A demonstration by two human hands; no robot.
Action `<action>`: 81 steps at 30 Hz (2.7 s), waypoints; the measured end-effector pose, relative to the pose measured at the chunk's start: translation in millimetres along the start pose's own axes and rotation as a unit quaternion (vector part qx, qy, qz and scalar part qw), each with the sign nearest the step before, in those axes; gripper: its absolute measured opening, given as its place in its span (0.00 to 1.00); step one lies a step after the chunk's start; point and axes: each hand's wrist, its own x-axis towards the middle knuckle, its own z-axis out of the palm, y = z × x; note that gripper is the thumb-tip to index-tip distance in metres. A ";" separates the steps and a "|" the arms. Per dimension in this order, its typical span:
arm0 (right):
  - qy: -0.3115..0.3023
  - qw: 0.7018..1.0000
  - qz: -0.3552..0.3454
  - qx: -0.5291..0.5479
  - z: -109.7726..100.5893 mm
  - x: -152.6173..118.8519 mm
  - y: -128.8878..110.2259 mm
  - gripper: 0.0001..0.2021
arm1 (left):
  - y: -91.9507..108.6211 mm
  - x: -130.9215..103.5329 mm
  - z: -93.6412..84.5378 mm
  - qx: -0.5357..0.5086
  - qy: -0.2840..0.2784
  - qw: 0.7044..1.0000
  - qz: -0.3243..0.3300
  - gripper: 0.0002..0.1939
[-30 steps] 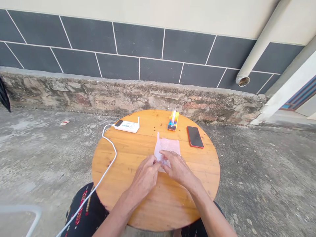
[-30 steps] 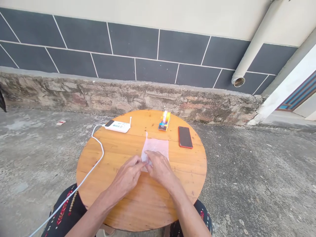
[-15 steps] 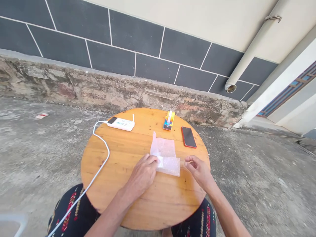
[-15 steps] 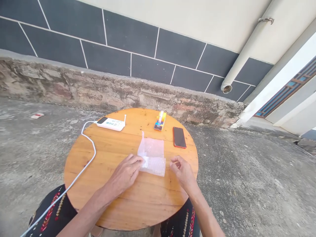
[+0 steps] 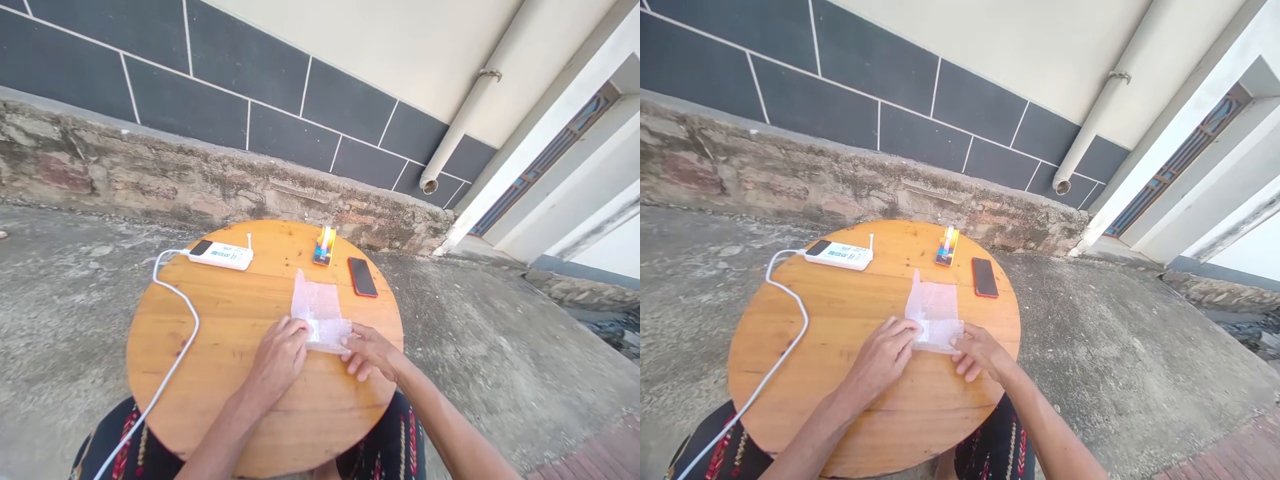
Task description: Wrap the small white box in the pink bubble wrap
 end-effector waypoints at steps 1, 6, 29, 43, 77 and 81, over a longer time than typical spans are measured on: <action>-0.002 1.000 -0.007 0.006 1.1 0.0 -1.9 0.24 | -0.4 0.0 0.7 -0.003 0.002 1.000 -0.002 0.14; 0.044 0.998 -0.031 -0.010 10.8 8.5 -5.8 0.24 | 1.1 1.6 0.8 -0.013 0.006 1.000 -0.006 0.14; 0.325 0.899 -0.150 -0.254 55.5 44.4 -3.8 0.08 | 8.7 10.1 -7.2 0.049 -0.042 0.998 -0.013 0.13; 0.267 0.924 -0.239 -0.137 61.9 35.7 -7.6 0.11 | 7.5 11.9 -8.4 0.045 -0.047 0.998 -0.008 0.12; 0.169 0.878 -0.306 -0.327 76.7 9.9 -22.8 0.27 | 2.7 3.2 -7.5 -0.107 0.015 0.991 -0.079 0.12; 0.171 0.873 -0.271 -0.366 80.0 7.3 -32.2 0.29 | 8.6 3.9 -9.7 -0.115 0.031 0.986 -0.113 0.12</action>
